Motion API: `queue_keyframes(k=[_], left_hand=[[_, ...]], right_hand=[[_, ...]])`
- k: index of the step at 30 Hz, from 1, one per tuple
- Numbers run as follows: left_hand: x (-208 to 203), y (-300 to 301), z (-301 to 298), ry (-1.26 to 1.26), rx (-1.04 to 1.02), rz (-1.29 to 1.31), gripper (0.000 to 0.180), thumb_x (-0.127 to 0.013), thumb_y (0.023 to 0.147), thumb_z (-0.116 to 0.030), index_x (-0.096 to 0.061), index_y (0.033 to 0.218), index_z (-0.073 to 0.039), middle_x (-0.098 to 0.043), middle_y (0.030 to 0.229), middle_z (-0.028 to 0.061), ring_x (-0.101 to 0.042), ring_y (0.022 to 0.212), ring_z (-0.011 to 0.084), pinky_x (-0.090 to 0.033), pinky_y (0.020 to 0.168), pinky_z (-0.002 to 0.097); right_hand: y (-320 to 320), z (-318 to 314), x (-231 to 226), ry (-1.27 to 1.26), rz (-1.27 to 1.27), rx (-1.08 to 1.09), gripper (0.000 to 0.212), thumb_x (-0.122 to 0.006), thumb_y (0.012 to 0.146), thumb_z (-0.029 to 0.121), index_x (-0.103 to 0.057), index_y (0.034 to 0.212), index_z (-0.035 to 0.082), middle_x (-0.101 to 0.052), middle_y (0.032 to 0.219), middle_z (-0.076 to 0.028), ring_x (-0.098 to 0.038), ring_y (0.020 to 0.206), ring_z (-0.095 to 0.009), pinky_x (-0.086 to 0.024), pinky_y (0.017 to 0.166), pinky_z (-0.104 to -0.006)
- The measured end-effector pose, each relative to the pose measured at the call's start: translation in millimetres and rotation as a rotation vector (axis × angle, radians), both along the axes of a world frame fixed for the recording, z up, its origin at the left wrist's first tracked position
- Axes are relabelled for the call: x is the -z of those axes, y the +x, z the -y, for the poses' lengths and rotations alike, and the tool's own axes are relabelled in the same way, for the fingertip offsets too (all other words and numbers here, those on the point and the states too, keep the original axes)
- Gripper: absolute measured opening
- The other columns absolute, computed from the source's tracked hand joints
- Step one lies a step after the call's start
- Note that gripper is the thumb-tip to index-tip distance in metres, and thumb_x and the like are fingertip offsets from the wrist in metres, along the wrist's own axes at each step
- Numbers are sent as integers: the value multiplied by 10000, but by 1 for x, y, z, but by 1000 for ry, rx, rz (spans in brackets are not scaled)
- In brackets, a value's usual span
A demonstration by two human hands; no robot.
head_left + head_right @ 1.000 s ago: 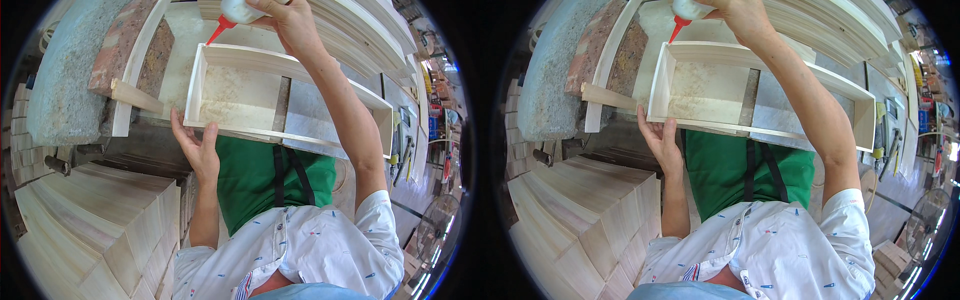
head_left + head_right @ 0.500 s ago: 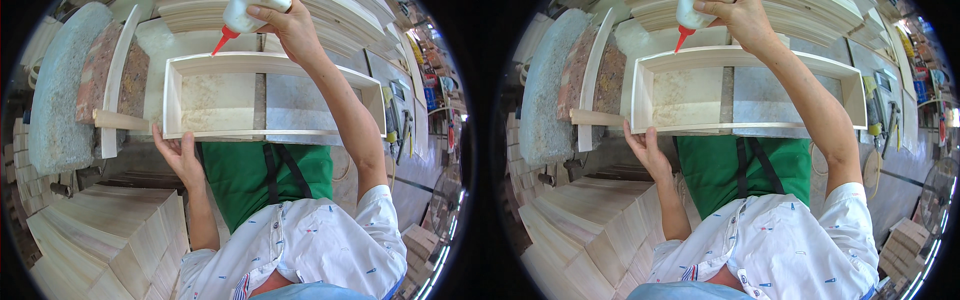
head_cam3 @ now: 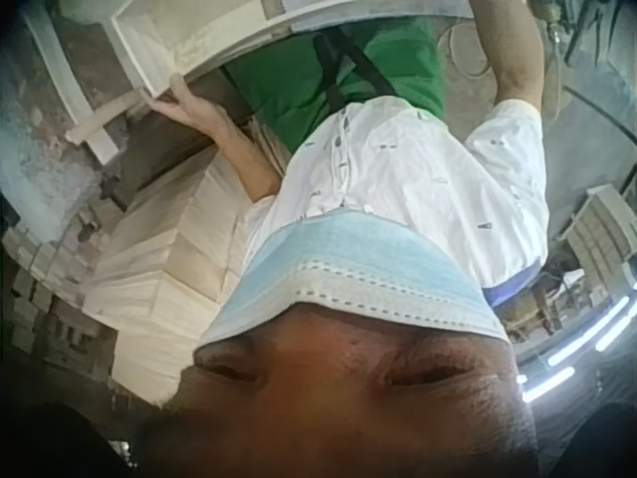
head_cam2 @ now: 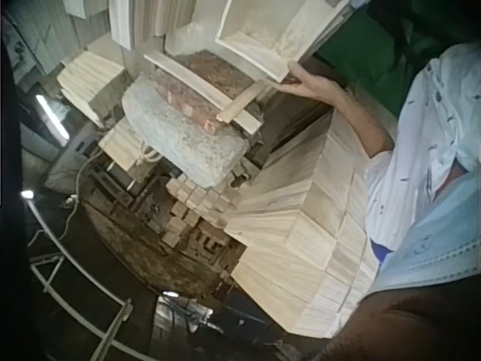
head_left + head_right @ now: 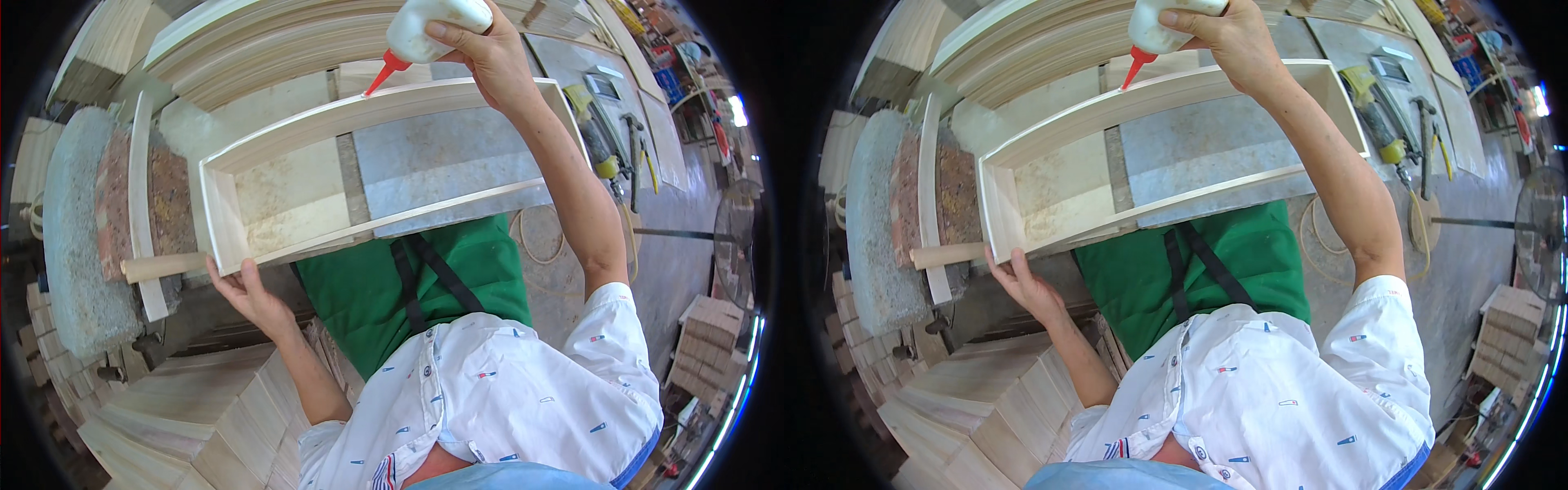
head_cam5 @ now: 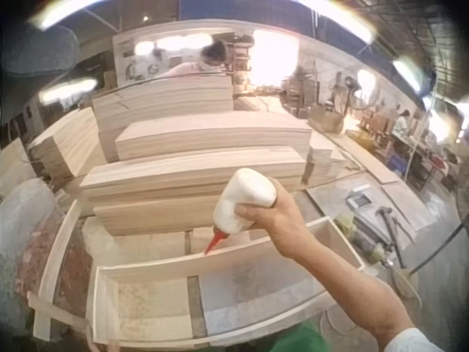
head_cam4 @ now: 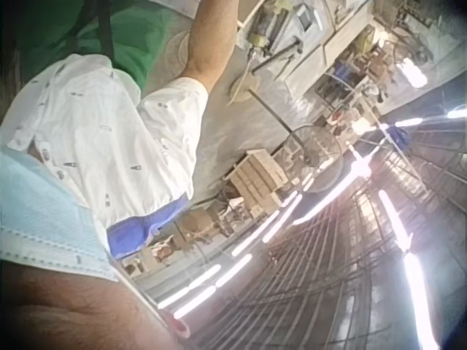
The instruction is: Assembling wooden boxes by applying glue to wooden boards and securing them with a pneumatic nail gun.
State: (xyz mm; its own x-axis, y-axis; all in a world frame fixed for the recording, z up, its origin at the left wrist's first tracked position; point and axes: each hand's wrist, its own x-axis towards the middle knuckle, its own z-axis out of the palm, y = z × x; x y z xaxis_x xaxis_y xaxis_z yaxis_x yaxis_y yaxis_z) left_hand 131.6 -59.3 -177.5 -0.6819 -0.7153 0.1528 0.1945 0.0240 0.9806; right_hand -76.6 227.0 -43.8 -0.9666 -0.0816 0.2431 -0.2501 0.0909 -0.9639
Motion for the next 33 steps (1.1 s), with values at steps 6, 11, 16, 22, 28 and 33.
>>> queue_keyframes(k=[6, 11, 16, 22, 28, 33], left_hand=[[4, 0, 3, 5, 18, -12, 564, -559, 935, -152, -294, 1406, 11, -451, 1275, 144, -466, 1140, 216, -352, 998, 342], [4, 0, 4, 1, 1, -4, 537, -568, 934, -172, -337, 1385, 6, -476, 1234, 127, -475, 1119, 198, -372, 958, 315], [3, 0, 4, -26, 20, -2, 505, -564, 935, -195, -367, 1356, 5, -476, 1259, 123, -462, 1121, 195, -359, 947, 326], [3, 1, 6, -5, 34, 21, 509, -569, 933, -215, -374, 1351, -1, -475, 1274, 115, -459, 1132, 195, -351, 954, 336], [4, 2, 7, -31, 22, 51, 493, -561, 937, -241, -388, 1344, -22, -475, 1278, 89, -455, 1132, 181, -340, 935, 313], [7, 3, 10, -45, 23, 61, 456, -565, 935, -247, -419, 1308, -28, -488, 1252, 80, -457, 1116, 168, -337, 925, 313]], right_hand=[[4, -56, 4, -63, -21, 98, 491, -720, 791, 131, -478, 1202, 15, -592, 1051, -88, -602, 923, -192, -510, 736, -313], [3, -106, 11, -37, -160, 180, 443, -701, 798, 101, -507, 1187, 17, -610, 1050, -77, -599, 953, -195, -493, 796, -329], [9, -146, 7, -86, -132, 211, 393, -667, 817, 65, -521, 1178, 13, -622, 1027, -76, -611, 942, -197, -503, 798, -324], [17, -188, 5, -193, -55, 387, 333, -639, 835, 62, -547, 1153, 22, -635, 1008, -88, -636, 914, -212, -529, 767, -320], [13, -231, 10, -157, -81, 465, 308, -653, 832, 83, -583, 1126, 20, -659, 980, -92, -662, 859, -213, -550, 737, -331], [15, -244, 13, -176, -107, 544, 296, -648, 838, 85, -581, 1117, 13, -659, 975, -96, -667, 847, -212, -556, 709, -327]])
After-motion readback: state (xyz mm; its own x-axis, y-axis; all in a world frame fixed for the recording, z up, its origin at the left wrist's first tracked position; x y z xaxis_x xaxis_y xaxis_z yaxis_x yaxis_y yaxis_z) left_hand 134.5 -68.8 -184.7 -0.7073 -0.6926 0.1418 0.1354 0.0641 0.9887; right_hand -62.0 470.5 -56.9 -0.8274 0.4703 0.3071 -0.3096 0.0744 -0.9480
